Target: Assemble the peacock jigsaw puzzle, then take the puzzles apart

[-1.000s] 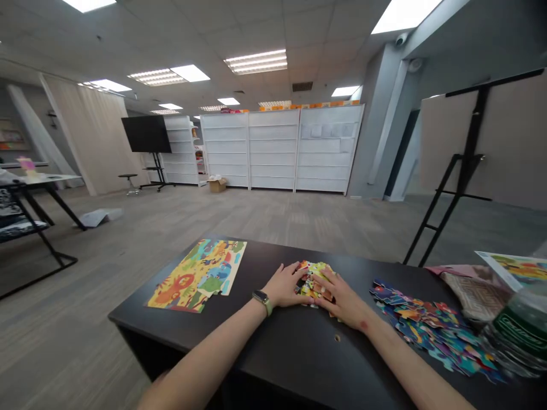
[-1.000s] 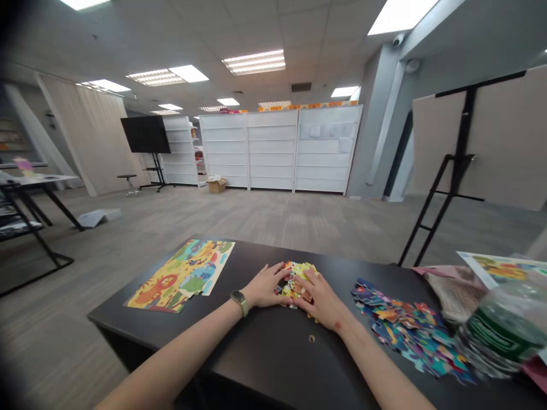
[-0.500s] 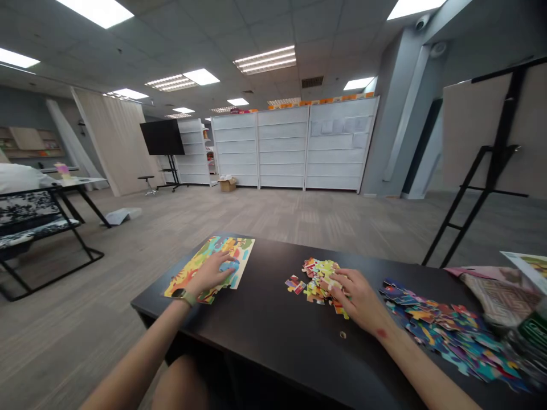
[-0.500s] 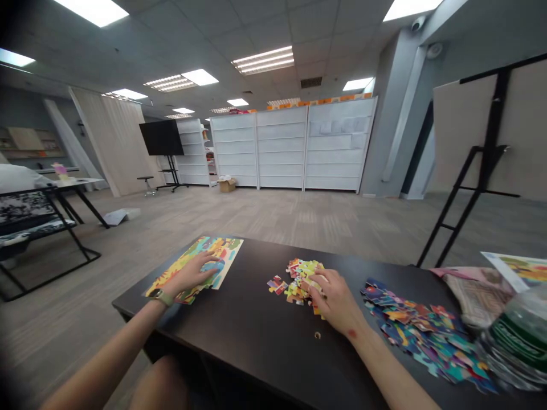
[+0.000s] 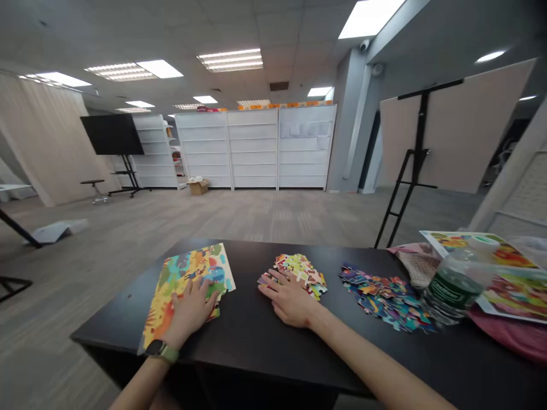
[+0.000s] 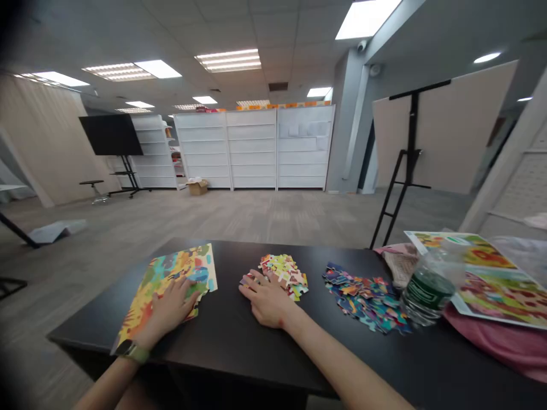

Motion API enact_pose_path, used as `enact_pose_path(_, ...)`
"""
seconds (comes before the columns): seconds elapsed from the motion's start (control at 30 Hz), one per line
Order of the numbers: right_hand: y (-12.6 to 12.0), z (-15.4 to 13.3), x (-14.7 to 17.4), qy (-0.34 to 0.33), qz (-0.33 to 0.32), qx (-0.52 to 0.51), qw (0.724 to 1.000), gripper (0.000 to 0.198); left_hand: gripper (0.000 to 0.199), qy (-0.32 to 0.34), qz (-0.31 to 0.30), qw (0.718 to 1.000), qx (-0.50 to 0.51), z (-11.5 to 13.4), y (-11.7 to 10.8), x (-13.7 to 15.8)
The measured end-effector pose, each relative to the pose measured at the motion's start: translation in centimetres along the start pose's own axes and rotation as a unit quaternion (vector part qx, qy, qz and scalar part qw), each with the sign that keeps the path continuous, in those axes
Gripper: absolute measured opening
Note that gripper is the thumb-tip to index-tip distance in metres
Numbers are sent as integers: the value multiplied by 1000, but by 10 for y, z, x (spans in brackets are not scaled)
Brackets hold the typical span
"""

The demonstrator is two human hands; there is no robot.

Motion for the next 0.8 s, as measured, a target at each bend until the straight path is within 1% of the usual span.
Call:
enact_pose_path(0.07, 2, -4, -11, 9, 18, 16, 1000, 53, 38, -38, 5, 999, 4, 17, 11, -6)
enact_pose_path(0.13, 5, -6, -17, 22, 31, 22, 999, 45, 40, -63, -4, 998, 31, 30, 21, -14)
enact_pose_path(0.23, 5, -5, -16, 54, 50, 25, 997, 32, 44, -62, -10, 996, 68, 42, 33, -23)
enact_pose_path(0.3, 4, -3, -10, 78, 65, 25, 994, 26, 49, -52, -10, 994, 100, 47, 35, -21)
enact_pose_path(0.33, 3, -1, -7, 89, 73, 24, 993, 24, 53, -39, -15, 991, 123, 49, 33, -18)
enact_pose_path(0.4, 1, 1, -3, 104, 90, 17, 990, 22, 62, 17, -45, 983, 179, 53, 22, -11)
enact_pose_path(0.47, 1, 2, -2, 109, 105, 3, 988, 21, 66, 89, -97, 964, 232, 55, 2, -5)
enact_pose_path(0.5, 0, 1, -2, 107, 112, -6, 988, 21, 66, 115, -125, 952, 254, 55, -9, -5)
enact_pose_path(0.57, 1, -1, -4, 96, 121, -27, 988, 20, 69, 142, -169, 937, 271, 52, -28, -9)
enact_pose_path(0.6, 2, -2, -5, 87, 124, -37, 988, 20, 70, 148, -177, 938, 258, 48, -35, -13)
enact_pose_path(0.67, 3, -4, -6, 66, 126, -57, 988, 21, 69, 139, -168, 956, 194, 37, -42, -21)
enact_pose_path(0.73, 5, -5, -5, 49, 125, -70, 989, 21, 67, 119, -154, 975, 105, 27, -38, -27)
enact_pose_path(0.8, 7, -5, -5, 47, 118, -75, 989, 23, 63, 107, -147, 983, 35, 22, -27, -27)
Point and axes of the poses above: each hand's wrist, its own x-axis away from the middle knuckle, its own y-axis out of the palm, z = x × y, the point moved 1 cm from there along -x, towards the middle knuckle, and after that the axes turned 8 degrees about y, right-handed, at the moved point
